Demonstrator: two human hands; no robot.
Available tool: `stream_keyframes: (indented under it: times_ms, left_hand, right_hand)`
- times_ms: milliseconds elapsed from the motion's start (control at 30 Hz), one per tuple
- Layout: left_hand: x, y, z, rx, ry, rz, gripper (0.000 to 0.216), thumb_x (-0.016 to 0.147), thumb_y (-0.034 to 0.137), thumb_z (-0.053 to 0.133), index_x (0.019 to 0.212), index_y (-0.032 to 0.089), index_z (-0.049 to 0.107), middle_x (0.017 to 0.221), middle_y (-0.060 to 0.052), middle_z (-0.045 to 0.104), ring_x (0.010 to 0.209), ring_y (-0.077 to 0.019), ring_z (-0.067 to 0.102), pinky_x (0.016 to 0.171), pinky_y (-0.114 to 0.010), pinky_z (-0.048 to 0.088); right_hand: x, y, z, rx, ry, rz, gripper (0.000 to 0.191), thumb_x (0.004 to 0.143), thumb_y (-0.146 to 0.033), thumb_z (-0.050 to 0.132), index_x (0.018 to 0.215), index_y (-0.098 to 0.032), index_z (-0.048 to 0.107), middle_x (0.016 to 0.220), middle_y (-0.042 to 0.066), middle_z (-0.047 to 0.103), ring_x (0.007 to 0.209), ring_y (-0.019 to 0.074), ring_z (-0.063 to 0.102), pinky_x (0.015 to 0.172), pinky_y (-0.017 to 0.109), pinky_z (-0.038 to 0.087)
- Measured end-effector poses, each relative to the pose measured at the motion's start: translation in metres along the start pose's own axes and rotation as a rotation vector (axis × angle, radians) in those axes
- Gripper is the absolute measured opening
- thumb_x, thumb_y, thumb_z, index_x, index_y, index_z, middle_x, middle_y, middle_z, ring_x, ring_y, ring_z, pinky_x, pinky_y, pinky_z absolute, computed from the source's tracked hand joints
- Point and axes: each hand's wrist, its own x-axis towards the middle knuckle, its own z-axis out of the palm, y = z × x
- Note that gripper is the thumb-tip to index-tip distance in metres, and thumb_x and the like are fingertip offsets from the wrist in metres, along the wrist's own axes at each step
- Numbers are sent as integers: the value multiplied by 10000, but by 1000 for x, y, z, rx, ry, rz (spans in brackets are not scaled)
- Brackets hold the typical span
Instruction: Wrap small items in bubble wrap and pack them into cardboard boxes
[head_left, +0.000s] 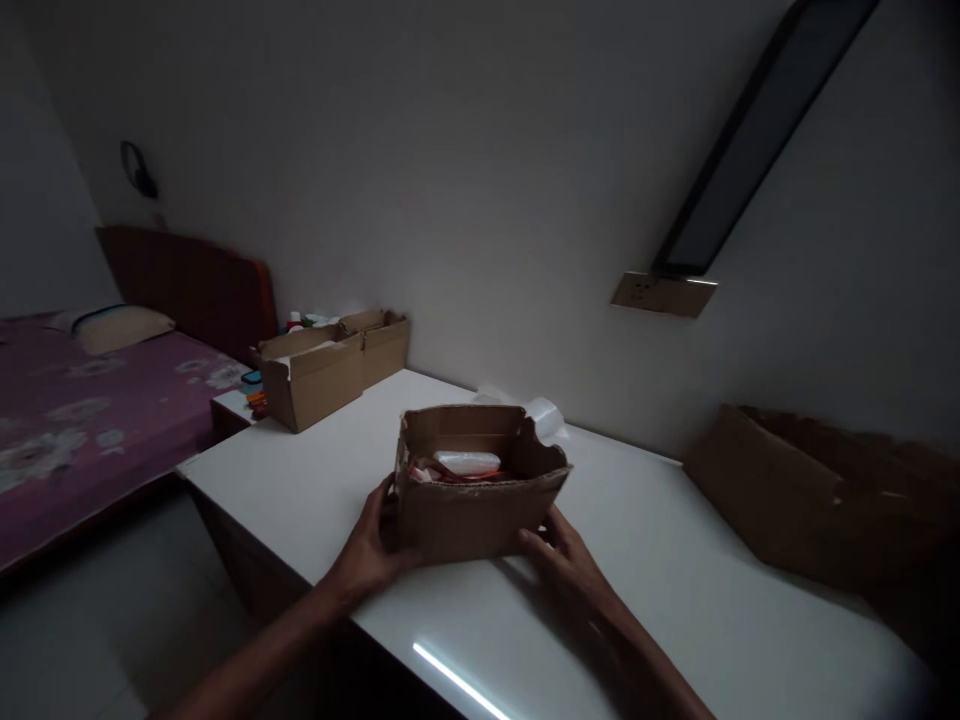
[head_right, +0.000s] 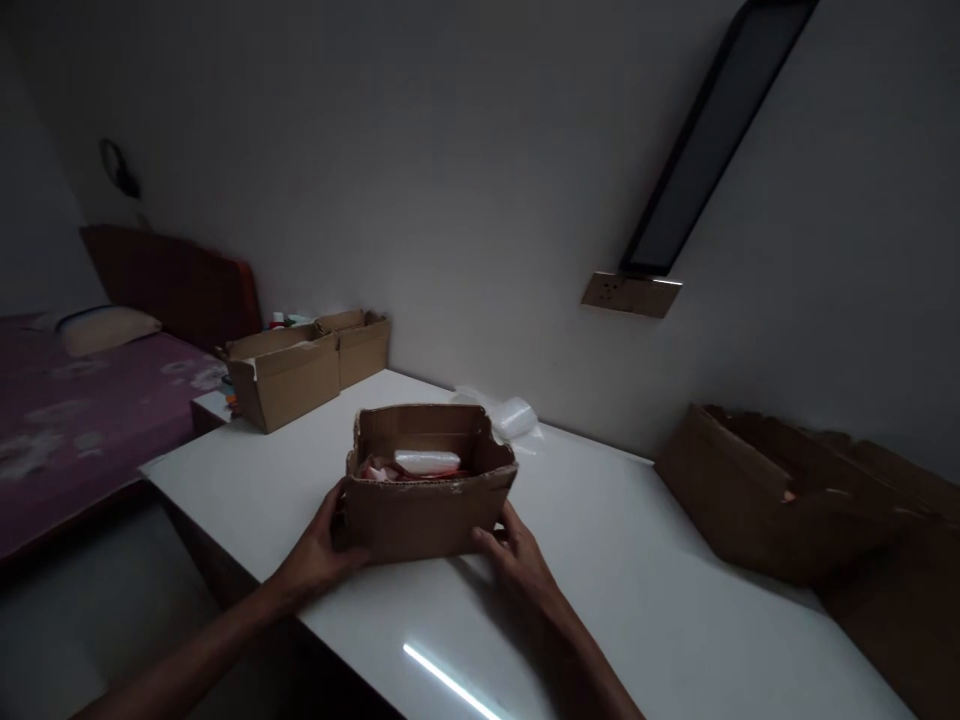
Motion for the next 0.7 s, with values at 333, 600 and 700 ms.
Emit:
stream_keyframes:
  times_ms: [333, 600, 700]
  left_hand:
    - [58, -27, -54, -119, -94, 38, 1262, 620, 426, 872, 1568, 301, 49, 1580, -156, 273, 1359, -364, 424, 1092, -539, 420]
    - [81, -49, -54, 158, 82, 171, 1244, 614, 307, 852, 1572, 283, 59, 1548, -146, 331, 1444, -368, 305, 1183, -578, 257]
    - [92, -50, -51, 157, 161, 167, 1196, 636, 290, 816, 1570, 269, 70, 1539, -145, 343, 1418, -355, 354, 1167, -561, 297]
  right_hand:
    - [58, 17, 50, -85, 54, -34, 493, 845, -527, 548, 1171, -175, 661, 1159, 100, 727, 1050, 284, 664, 898, 389, 537]
    - [124, 32, 74, -373, 189, 88, 431, 922, -407, 433, 1271, -229, 613, 1112, 66, 743, 1014, 238, 677, 849, 347, 503]
    - [132, 32, 84, -513, 193, 119, 420, 965, -405, 391, 1307, -244, 574, 1114, 49, 736, 1026, 228, 668, 812, 324, 484]
